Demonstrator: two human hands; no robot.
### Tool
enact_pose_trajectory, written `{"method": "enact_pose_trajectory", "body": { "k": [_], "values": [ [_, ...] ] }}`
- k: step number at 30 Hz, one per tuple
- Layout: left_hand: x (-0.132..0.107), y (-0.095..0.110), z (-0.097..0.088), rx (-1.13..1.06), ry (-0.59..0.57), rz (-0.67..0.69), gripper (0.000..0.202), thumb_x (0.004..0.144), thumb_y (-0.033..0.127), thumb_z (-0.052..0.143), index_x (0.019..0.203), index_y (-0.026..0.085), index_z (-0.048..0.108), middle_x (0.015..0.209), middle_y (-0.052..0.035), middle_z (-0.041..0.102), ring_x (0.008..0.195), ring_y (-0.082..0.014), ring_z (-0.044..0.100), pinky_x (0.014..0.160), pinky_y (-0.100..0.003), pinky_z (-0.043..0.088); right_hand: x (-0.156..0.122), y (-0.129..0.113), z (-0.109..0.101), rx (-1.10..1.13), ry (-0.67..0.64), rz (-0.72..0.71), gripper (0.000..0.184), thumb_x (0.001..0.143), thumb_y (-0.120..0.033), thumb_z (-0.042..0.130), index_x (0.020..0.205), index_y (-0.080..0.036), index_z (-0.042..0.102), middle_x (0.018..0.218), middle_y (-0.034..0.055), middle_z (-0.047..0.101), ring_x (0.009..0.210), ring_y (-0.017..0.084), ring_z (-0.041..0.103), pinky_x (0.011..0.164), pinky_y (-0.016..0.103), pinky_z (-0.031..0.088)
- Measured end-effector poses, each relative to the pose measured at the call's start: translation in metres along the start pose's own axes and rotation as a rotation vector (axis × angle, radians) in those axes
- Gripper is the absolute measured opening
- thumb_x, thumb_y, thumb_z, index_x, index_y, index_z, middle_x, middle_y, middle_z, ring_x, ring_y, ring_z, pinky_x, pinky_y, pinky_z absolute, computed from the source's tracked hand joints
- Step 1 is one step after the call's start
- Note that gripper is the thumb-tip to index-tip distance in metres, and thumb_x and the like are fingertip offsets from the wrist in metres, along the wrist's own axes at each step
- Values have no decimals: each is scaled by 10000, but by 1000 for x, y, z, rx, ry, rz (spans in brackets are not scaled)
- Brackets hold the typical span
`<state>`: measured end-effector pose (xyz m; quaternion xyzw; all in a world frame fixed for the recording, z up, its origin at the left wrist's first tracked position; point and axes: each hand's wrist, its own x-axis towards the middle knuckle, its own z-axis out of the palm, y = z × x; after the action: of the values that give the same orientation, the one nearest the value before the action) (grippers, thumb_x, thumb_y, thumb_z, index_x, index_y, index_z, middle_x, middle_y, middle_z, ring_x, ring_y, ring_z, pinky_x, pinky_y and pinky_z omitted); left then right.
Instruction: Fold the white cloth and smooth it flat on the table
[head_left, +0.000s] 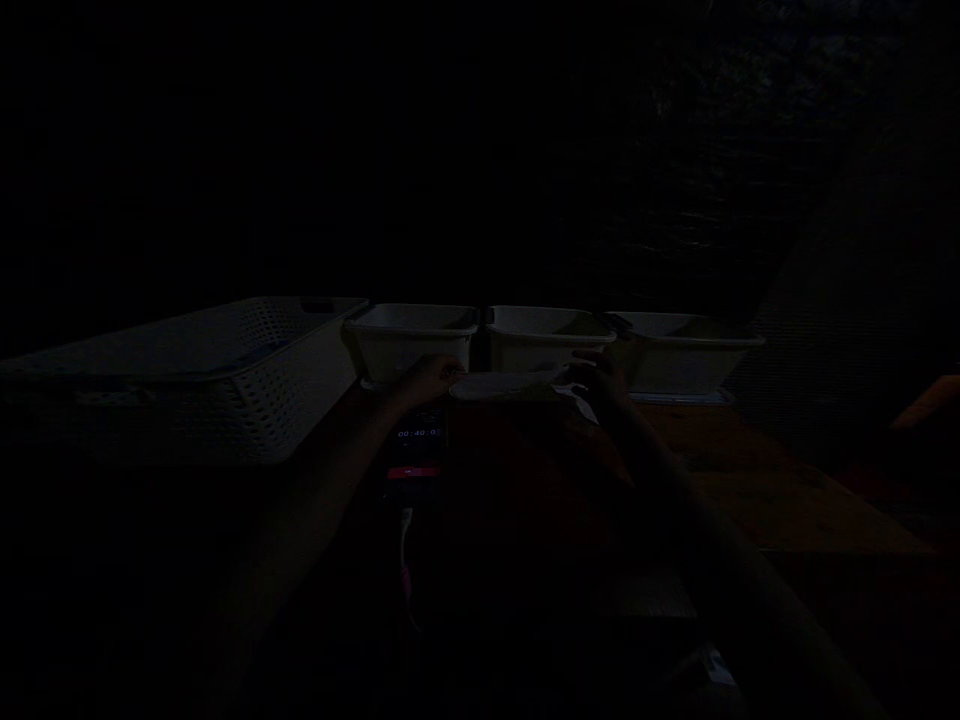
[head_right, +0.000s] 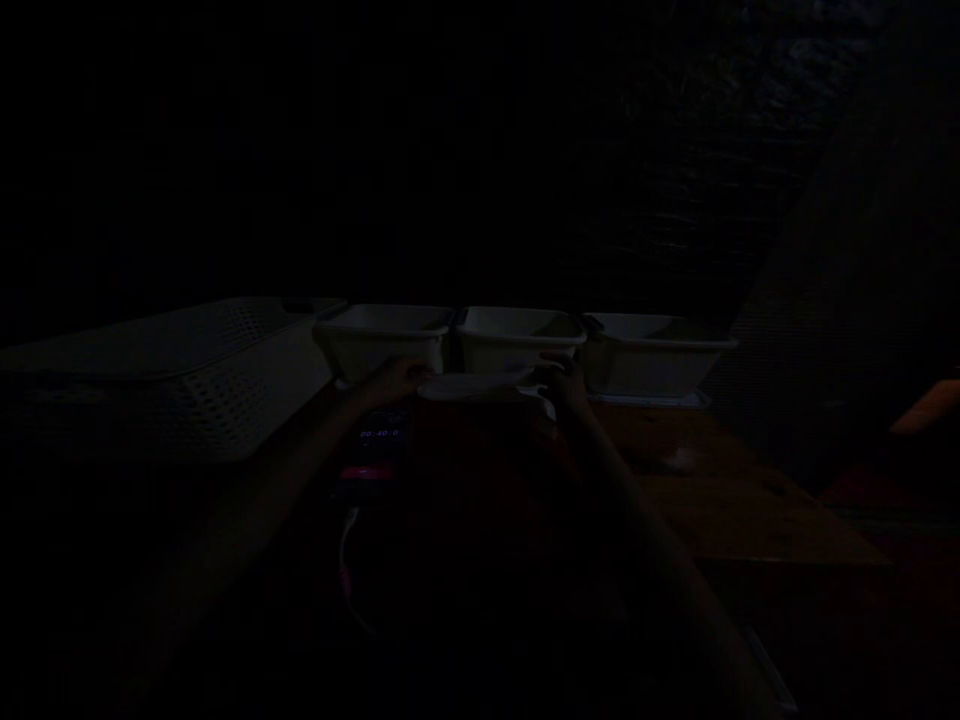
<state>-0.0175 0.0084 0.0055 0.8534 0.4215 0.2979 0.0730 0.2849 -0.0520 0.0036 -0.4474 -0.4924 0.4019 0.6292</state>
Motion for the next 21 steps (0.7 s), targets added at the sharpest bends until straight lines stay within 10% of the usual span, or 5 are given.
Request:
{"method": "enact_pose_trajectory", "body": {
  "k": [21],
  "values": [
    [0, 1, -1, 13, 25, 23, 252, 797, 307, 475, 901, 136, 628, 879, -64, 651, 798, -164, 585, 695, -250, 413, 2, 0, 1, 146, -21, 51, 390, 536, -216, 512, 924, -179, 519, 854, 23, 577, 718, 107, 555, 658, 261, 462]
  ]
}}
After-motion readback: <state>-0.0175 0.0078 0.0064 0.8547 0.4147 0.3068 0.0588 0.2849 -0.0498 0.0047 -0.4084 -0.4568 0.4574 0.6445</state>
